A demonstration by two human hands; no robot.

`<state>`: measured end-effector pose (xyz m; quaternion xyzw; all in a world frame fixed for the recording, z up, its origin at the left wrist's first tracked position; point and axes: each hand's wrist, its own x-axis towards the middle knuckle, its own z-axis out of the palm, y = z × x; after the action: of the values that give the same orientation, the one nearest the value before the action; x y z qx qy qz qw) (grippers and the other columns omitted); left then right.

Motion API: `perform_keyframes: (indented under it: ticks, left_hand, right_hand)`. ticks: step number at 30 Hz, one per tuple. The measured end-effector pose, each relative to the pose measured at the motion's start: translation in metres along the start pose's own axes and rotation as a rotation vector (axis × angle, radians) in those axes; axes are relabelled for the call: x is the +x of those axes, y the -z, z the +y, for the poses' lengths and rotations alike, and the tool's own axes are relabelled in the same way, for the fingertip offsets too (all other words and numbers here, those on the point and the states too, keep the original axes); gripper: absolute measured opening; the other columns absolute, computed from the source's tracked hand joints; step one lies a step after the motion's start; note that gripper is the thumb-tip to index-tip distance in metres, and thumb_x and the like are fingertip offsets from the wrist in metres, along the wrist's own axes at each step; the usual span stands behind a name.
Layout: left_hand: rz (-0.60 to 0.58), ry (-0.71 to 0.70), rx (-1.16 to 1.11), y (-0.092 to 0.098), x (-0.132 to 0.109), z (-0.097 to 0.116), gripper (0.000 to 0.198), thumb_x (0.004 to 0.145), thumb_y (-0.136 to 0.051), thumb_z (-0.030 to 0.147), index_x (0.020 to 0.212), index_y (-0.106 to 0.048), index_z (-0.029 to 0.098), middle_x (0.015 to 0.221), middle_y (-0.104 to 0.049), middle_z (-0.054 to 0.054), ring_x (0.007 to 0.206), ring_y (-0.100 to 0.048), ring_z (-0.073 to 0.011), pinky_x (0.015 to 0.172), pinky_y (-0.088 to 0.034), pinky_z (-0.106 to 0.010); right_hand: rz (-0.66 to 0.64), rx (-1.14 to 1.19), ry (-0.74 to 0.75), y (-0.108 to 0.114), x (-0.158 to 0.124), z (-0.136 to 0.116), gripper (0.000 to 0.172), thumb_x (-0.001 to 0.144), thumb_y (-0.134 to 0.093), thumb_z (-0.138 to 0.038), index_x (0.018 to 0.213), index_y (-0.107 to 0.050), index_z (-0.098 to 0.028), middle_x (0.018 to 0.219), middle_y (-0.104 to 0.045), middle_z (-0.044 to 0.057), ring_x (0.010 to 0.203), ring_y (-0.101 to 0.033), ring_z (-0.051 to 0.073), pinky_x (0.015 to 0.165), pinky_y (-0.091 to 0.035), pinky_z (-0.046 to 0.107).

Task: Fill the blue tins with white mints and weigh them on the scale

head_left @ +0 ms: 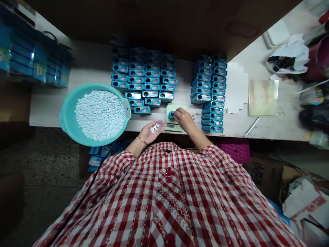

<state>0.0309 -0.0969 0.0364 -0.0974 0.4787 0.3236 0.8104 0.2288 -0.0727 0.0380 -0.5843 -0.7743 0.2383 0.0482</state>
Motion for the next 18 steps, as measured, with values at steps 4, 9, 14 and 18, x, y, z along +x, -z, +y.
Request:
perform_keyframes:
  ticks: [4, 9, 14, 18]
  left_hand:
    - [-0.009, -0.001, -0.021, 0.003, -0.002, 0.000, 0.030, 0.088, -0.040, 0.014, 0.104, -0.063, 0.004, 0.087, -0.071, -0.014, 0.088, -0.069, -0.0192, 0.080, -0.054, -0.026]
    - [-0.012, 0.008, -0.035, 0.005, -0.001, -0.001, 0.030, 0.087, -0.042, 0.012, 0.108, -0.062, 0.005, 0.088, -0.071, -0.015, 0.088, -0.069, -0.0199, 0.079, -0.055, -0.027]
    - [-0.040, 0.023, -0.052, 0.013, 0.002, -0.007, 0.033, 0.088, -0.040, 0.013, 0.113, -0.060, 0.004, 0.090, -0.071, -0.014, 0.088, -0.068, -0.0188, 0.082, -0.053, -0.028]
    - [-0.065, 0.100, -0.036, 0.026, -0.004, -0.014, 0.039, 0.093, -0.035, 0.024, 0.121, -0.055, 0.007, 0.101, -0.069, -0.014, 0.094, -0.066, -0.0198, 0.086, -0.052, -0.033]
  right_hand:
    - [-0.017, -0.024, 0.020, -0.002, 0.001, -0.004, 0.025, 0.090, -0.046, -0.019, 0.107, -0.063, -0.016, 0.106, -0.058, 0.012, 0.096, -0.055, 0.020, 0.079, -0.045, 0.029]
    - [0.127, 0.155, 0.046, -0.007, -0.004, 0.006, 0.024, 0.088, -0.048, -0.017, 0.107, -0.063, -0.017, 0.106, -0.060, 0.010, 0.098, -0.057, 0.019, 0.086, -0.047, 0.031]
    - [0.188, 0.220, 0.154, -0.023, -0.024, -0.024, 0.025, 0.092, -0.042, -0.018, 0.106, -0.062, -0.017, 0.106, -0.062, 0.010, 0.102, -0.056, 0.018, 0.091, -0.046, 0.033]
    - [-0.073, 0.116, 0.383, -0.047, -0.035, -0.074, 0.024, 0.090, -0.046, -0.017, 0.110, -0.059, -0.011, 0.109, -0.061, 0.014, 0.101, -0.055, 0.020, 0.091, -0.045, 0.035]
